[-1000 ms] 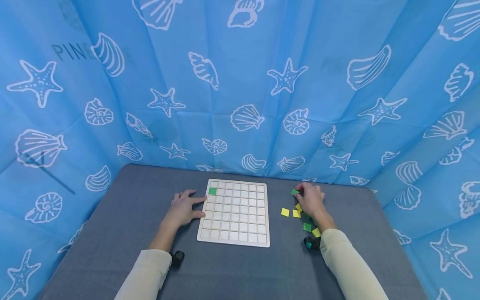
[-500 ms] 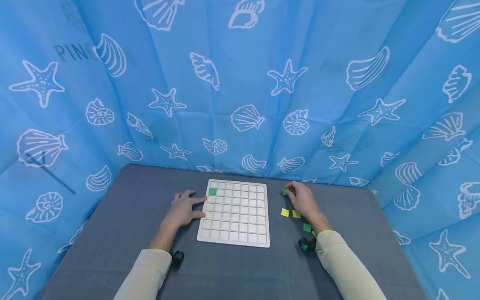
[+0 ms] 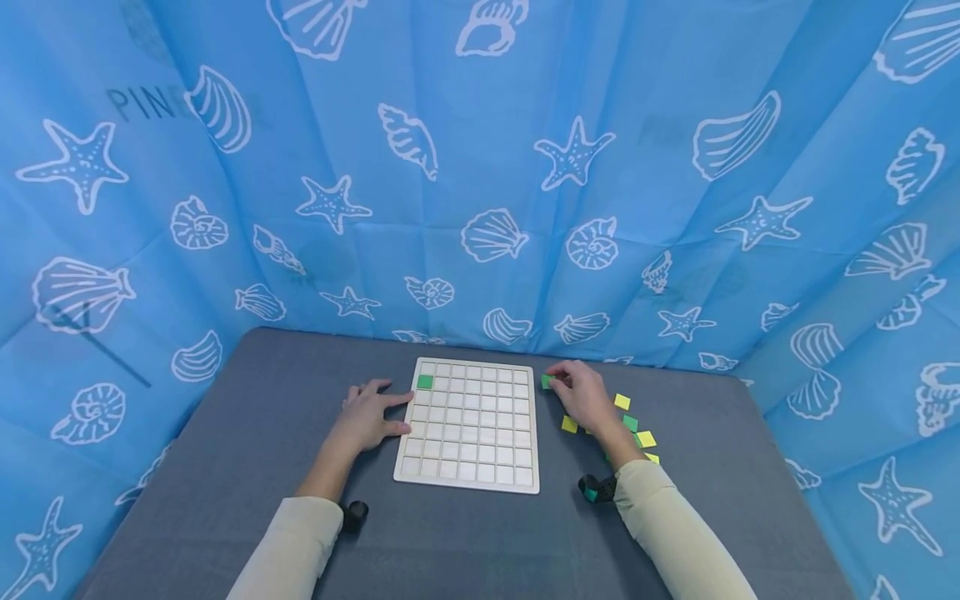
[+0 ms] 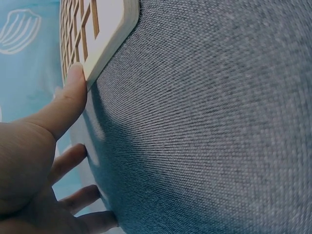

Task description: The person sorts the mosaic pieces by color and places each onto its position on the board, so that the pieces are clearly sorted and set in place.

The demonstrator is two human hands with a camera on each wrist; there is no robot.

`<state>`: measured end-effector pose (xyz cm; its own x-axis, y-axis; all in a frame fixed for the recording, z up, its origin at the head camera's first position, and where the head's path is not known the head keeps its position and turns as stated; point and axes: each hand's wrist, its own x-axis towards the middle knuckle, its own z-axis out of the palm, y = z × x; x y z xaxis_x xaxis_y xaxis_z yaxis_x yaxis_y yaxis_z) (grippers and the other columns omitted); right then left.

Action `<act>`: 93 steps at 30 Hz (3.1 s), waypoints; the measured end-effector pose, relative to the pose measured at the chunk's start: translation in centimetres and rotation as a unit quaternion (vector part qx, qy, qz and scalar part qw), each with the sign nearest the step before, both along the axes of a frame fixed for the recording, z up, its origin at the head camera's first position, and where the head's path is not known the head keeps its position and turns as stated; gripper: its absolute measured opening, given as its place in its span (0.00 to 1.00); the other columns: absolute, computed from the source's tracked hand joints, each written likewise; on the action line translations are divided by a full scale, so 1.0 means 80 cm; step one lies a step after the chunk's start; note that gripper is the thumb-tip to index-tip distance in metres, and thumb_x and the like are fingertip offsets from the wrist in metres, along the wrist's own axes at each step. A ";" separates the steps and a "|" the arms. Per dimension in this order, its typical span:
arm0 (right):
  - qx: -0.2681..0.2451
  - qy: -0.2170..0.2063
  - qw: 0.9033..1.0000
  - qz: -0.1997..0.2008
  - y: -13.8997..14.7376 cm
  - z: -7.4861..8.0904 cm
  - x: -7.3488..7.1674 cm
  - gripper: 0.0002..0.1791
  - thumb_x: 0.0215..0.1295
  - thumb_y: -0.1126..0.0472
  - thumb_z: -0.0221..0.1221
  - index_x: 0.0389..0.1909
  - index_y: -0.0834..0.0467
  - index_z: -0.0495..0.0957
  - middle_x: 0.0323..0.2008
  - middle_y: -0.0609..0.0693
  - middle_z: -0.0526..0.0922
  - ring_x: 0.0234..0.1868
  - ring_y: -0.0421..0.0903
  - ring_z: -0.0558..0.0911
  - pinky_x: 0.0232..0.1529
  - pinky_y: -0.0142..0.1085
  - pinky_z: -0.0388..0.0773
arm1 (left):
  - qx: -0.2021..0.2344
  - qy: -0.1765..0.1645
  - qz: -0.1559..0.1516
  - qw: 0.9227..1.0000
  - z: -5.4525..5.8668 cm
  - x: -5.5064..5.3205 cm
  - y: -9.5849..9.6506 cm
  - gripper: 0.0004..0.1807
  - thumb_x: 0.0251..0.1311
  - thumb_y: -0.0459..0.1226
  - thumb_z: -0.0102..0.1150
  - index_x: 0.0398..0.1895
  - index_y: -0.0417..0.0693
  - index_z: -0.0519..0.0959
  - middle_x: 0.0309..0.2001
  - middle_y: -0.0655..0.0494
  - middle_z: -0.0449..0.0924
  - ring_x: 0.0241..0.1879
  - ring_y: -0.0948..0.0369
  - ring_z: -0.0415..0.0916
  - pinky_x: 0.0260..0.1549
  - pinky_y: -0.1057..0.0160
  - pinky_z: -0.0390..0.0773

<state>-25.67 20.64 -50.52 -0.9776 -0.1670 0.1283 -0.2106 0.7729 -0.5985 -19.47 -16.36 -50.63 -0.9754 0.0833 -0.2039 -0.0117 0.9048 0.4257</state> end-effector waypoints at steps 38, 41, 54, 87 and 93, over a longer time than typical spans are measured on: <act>-0.121 -0.048 0.991 0.018 -0.112 -0.003 -0.003 0.06 0.73 0.63 0.61 0.46 0.57 0.84 0.41 0.52 0.85 0.43 0.47 0.85 0.40 0.37 0.81 | 0.007 -0.003 -0.001 1.000 -0.002 -0.001 -0.001 0.35 0.60 0.49 0.71 0.72 0.65 0.72 0.80 0.42 0.56 0.76 0.32 0.50 0.69 0.26 0.55; -0.124 -0.057 0.990 0.020 -0.122 -0.002 -0.005 0.06 0.72 0.63 0.61 0.45 0.57 0.84 0.41 0.52 0.86 0.43 0.46 0.85 0.41 0.37 0.81 | 0.005 -0.004 0.000 1.000 -0.002 -0.002 -0.001 0.35 0.60 0.49 0.71 0.72 0.65 0.72 0.80 0.42 0.56 0.76 0.32 0.50 0.70 0.26 0.55; -0.112 -0.067 0.991 0.038 -0.159 -0.007 -0.009 0.07 0.72 0.64 0.61 0.46 0.58 0.84 0.41 0.51 0.86 0.44 0.46 0.85 0.45 0.39 0.83 | 0.002 -0.002 0.004 1.000 -0.003 -0.001 0.000 0.36 0.59 0.49 0.71 0.72 0.65 0.73 0.79 0.42 0.56 0.76 0.32 0.50 0.70 0.26 0.56; -0.050 -0.061 0.996 0.038 -0.211 -0.017 -0.009 0.06 0.72 0.61 0.62 0.44 0.55 0.85 0.38 0.48 0.87 0.37 0.42 0.82 0.41 0.37 0.80 | 0.007 0.005 -0.011 1.000 -0.004 0.000 0.000 0.35 0.60 0.50 0.70 0.72 0.64 0.73 0.79 0.41 0.58 0.74 0.32 0.52 0.68 0.27 0.58; -0.018 -0.048 0.998 0.044 -0.215 -0.017 -0.007 0.06 0.72 0.60 0.62 0.45 0.54 0.85 0.42 0.49 0.85 0.41 0.43 0.82 0.44 0.38 0.80 | 0.007 0.012 -0.019 1.000 -0.005 0.000 -0.004 0.35 0.59 0.50 0.70 0.72 0.63 0.73 0.78 0.40 0.58 0.74 0.30 0.52 0.67 0.26 0.58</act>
<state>-26.26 3.46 -51.92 -0.9673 -0.2501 0.0423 -0.2174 0.7316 -0.6462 -19.45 -16.67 -51.07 -0.9763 0.1227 -0.1783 0.0330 0.8985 0.4378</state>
